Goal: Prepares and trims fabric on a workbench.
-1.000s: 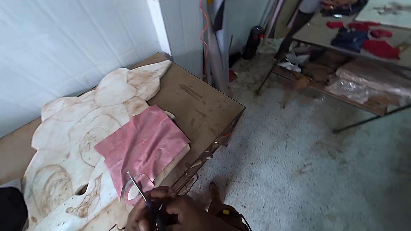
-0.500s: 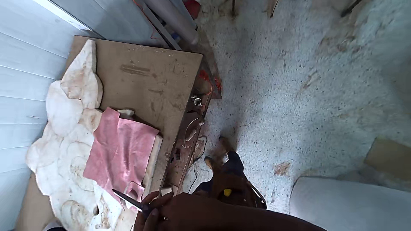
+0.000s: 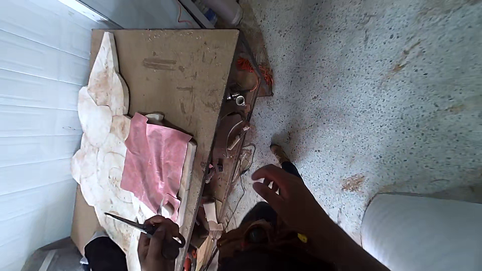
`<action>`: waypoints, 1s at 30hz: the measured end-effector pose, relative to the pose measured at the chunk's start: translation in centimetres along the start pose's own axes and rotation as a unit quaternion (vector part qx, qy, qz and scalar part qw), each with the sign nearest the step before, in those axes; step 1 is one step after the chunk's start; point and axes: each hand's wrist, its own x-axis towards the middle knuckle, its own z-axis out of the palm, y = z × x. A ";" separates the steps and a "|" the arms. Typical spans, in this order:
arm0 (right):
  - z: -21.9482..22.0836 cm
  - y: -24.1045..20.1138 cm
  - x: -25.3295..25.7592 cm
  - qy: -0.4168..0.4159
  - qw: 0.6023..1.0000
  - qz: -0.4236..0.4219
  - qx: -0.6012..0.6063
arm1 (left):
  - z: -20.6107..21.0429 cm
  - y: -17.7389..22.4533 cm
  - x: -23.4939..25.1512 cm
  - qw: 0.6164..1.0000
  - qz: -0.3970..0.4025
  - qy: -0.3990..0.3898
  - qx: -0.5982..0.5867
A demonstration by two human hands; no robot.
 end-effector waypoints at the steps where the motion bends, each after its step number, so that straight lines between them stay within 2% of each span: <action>1: 0.7 -0.3 -1.0 0.018 0.998 -0.019 0.056 | 0.1 -0.5 -0.1 1.000 0.003 -0.017 -0.012; 3: 2.8 -1.0 -3.6 -0.032 0.992 -0.053 0.113 | 0.9 -2.0 -1.5 0.997 0.001 -0.049 -0.058; 5: 5.5 -1.4 -6.6 -0.094 0.988 -0.083 0.090 | 1.4 -3.3 -3.7 0.993 0.009 -0.076 -0.087; 7: 7.8 -1.4 -9.2 -0.093 0.987 -0.123 0.039 | 0.5 -4.1 -5.4 0.994 0.028 -0.094 -0.043; 9: 9.1 -1.8 -11.7 -0.094 0.987 -0.132 -0.013 | -2.9 -3.6 -7.1 0.992 0.042 -0.087 0.086; 11: 10.1 -1.9 -14.5 -0.096 0.985 -0.139 -0.041 | -8.6 -2.4 -9.0 0.983 0.046 -0.039 0.176; 14: 11.5 -1.6 -17.4 -0.094 0.981 -0.161 -0.058 | -16.9 1.5 -11.1 0.974 0.129 0.062 0.174; 17: 12.6 -1.3 -19.6 -0.110 0.976 -0.173 -0.080 | -20.8 4.0 -14.4 0.966 0.193 0.102 0.142; 19: 13.5 -1.6 -20.5 -0.126 0.970 -0.185 -0.094 | -20.3 3.8 -16.7 0.968 0.182 0.108 0.137; 23: 15.5 -2.2 -21.5 -0.174 0.960 -0.185 -0.114 | -14.8 0.2 -21.9 0.972 0.072 0.070 0.214; 26: 17.0 -2.3 -21.6 -0.217 0.951 -0.158 -0.152 | -9.9 -3.5 -26.0 0.962 0.037 -0.044 0.268; 30: 17.8 0.0 -21.3 -0.270 0.926 -0.165 -0.207 | -4.5 -6.6 -30.0 0.924 0.083 -0.193 0.320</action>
